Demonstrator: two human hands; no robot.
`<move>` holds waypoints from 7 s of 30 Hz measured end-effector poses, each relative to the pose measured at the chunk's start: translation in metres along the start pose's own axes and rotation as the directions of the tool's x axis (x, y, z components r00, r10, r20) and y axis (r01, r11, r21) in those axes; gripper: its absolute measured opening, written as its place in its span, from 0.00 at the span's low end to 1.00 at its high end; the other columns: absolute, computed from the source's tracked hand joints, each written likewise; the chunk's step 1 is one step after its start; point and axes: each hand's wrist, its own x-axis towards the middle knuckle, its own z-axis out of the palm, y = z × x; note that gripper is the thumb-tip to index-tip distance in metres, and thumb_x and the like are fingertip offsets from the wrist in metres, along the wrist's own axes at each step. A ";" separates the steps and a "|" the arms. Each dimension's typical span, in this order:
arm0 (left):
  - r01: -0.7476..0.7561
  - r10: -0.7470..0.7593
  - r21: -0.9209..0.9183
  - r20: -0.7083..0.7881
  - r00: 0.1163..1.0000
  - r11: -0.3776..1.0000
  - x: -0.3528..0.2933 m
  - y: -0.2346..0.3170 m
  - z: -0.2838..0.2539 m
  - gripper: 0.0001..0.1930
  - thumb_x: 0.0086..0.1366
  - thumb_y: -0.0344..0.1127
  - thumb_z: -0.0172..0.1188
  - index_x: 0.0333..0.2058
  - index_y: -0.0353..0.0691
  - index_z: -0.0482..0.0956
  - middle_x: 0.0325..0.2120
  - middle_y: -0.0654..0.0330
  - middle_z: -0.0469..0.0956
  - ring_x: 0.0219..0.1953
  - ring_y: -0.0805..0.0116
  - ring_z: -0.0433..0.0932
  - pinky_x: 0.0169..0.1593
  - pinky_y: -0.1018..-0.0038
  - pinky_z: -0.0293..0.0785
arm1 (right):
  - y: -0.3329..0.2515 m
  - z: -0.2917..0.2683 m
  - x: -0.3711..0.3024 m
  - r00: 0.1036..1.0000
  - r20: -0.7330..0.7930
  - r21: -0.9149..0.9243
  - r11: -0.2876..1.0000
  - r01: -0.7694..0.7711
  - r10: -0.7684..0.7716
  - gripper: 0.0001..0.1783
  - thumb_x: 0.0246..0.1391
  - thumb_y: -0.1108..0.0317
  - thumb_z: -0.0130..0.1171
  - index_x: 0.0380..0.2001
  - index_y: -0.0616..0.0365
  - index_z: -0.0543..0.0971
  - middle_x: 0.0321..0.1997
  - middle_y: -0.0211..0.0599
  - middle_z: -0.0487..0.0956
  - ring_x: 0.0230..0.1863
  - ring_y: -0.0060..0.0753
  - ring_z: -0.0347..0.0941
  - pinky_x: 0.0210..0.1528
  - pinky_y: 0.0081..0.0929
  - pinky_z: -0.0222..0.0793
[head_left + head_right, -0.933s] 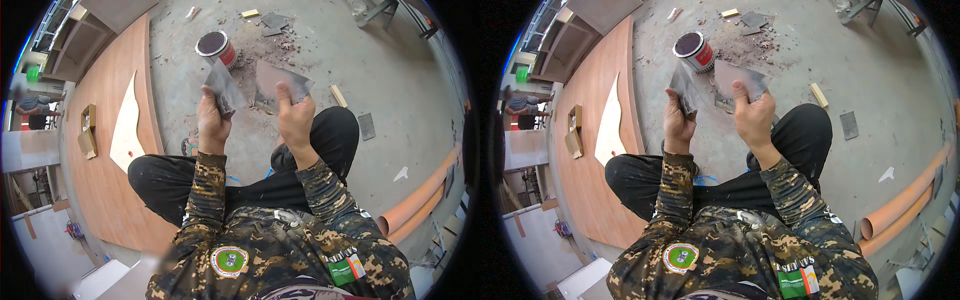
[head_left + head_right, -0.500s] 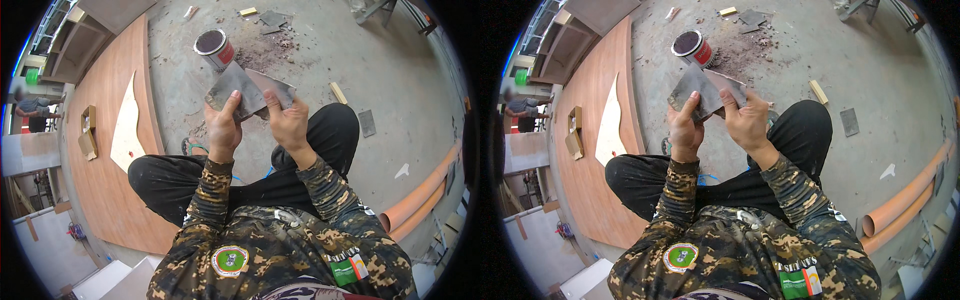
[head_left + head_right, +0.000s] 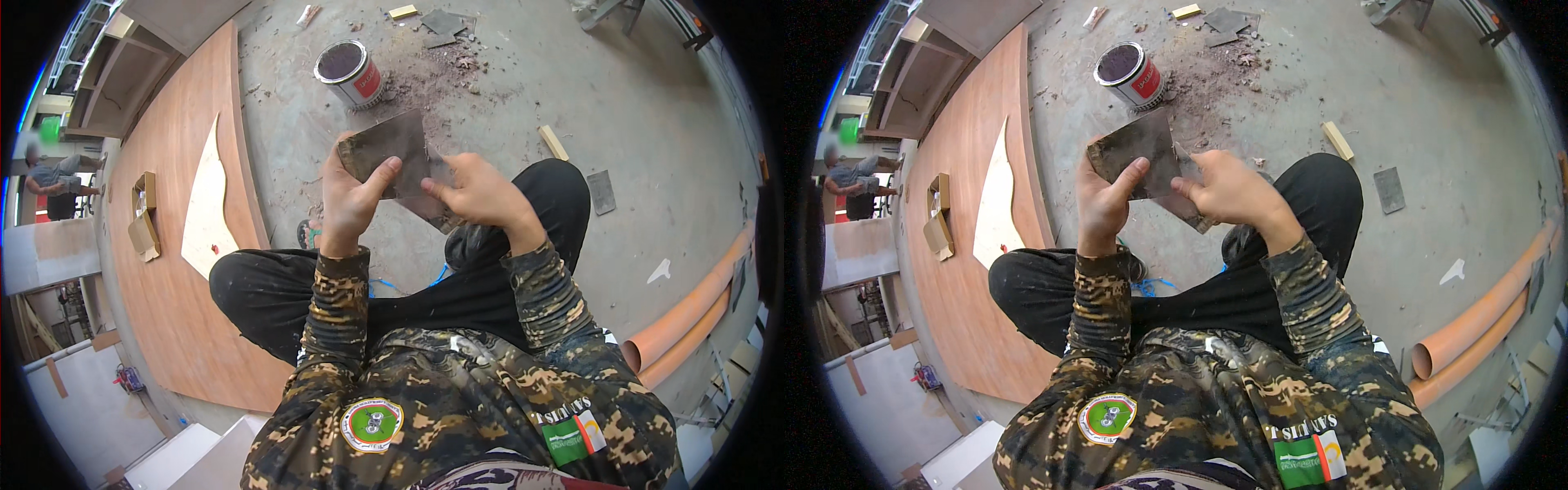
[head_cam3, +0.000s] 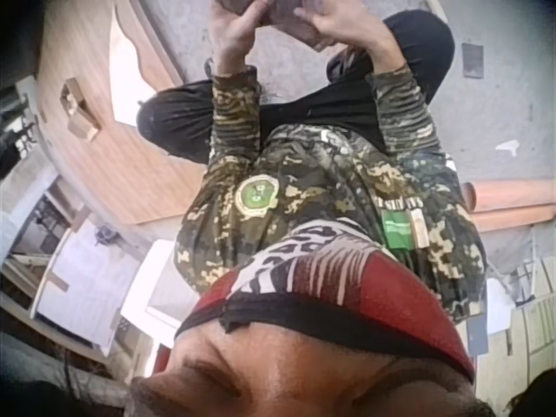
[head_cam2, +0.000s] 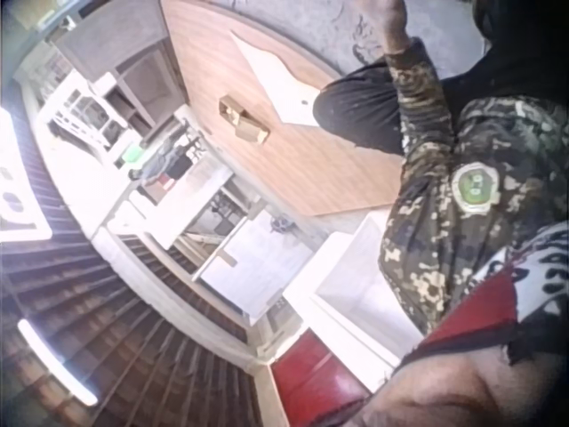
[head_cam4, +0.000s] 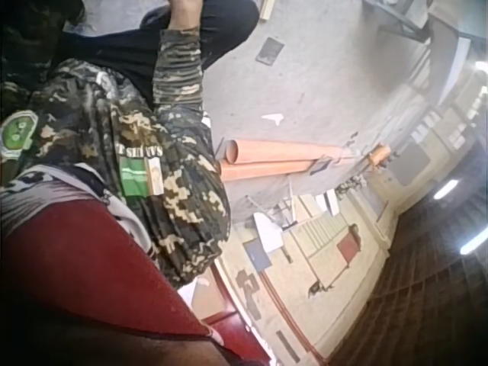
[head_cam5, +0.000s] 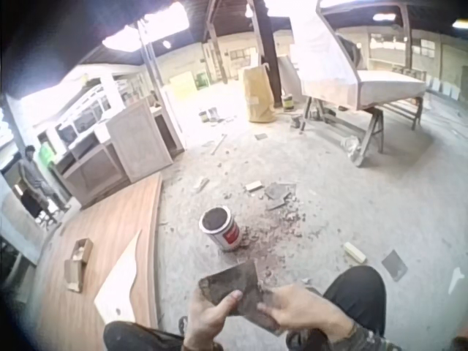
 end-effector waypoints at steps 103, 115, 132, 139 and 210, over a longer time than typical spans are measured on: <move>0.061 -0.088 -0.197 -0.132 0.987 0.978 0.001 0.026 -0.022 0.11 0.70 0.35 0.54 0.44 0.33 0.73 0.34 0.65 0.78 0.34 0.77 0.77 0.40 0.79 0.75 | 0.008 0.013 0.004 0.884 -0.224 0.969 0.189 0.158 0.409 0.13 0.56 0.73 0.59 0.44 0.63 0.73 0.40 0.37 0.79 0.37 0.29 0.79 0.39 0.30 0.79; 0.580 0.140 -0.796 0.563 0.815 -0.173 0.001 -0.093 0.006 0.15 0.70 0.37 0.51 0.48 0.33 0.64 0.22 0.62 0.67 0.20 0.75 0.68 0.22 0.81 0.64 | -0.008 0.107 -0.028 0.929 0.369 0.869 0.358 -0.342 -0.008 0.19 0.54 0.68 0.65 0.46 0.66 0.74 0.41 0.32 0.77 0.41 0.20 0.73 0.46 0.22 0.71; 0.333 -0.426 -0.592 -0.020 0.904 0.734 0.002 -0.014 -0.023 0.17 0.69 0.51 0.52 0.40 0.42 0.74 0.22 0.65 0.78 0.25 0.77 0.78 0.32 0.77 0.79 | -0.012 0.080 -0.019 0.959 0.226 0.875 0.395 -0.278 0.174 0.18 0.54 0.70 0.63 0.46 0.69 0.74 0.40 0.36 0.79 0.40 0.22 0.75 0.44 0.22 0.72; 0.064 -0.077 -0.195 -0.059 0.995 0.979 0.011 -0.018 -0.045 0.10 0.67 0.36 0.58 0.43 0.38 0.75 0.35 0.63 0.80 0.35 0.76 0.78 0.39 0.76 0.77 | 0.006 0.022 0.000 0.897 -0.128 0.967 0.255 0.018 0.423 0.15 0.57 0.72 0.57 0.46 0.65 0.72 0.41 0.36 0.79 0.38 0.28 0.79 0.38 0.27 0.78; -0.167 0.105 -0.202 -0.283 0.953 0.965 0.005 0.008 -0.024 0.17 0.63 0.22 0.58 0.50 0.34 0.68 0.44 0.57 0.77 0.43 0.72 0.77 0.49 0.76 0.74 | 0.023 0.047 -0.004 0.961 0.150 0.794 0.551 -0.257 0.233 0.15 0.60 0.70 0.56 0.47 0.67 0.71 0.39 0.39 0.79 0.40 0.32 0.78 0.38 0.35 0.80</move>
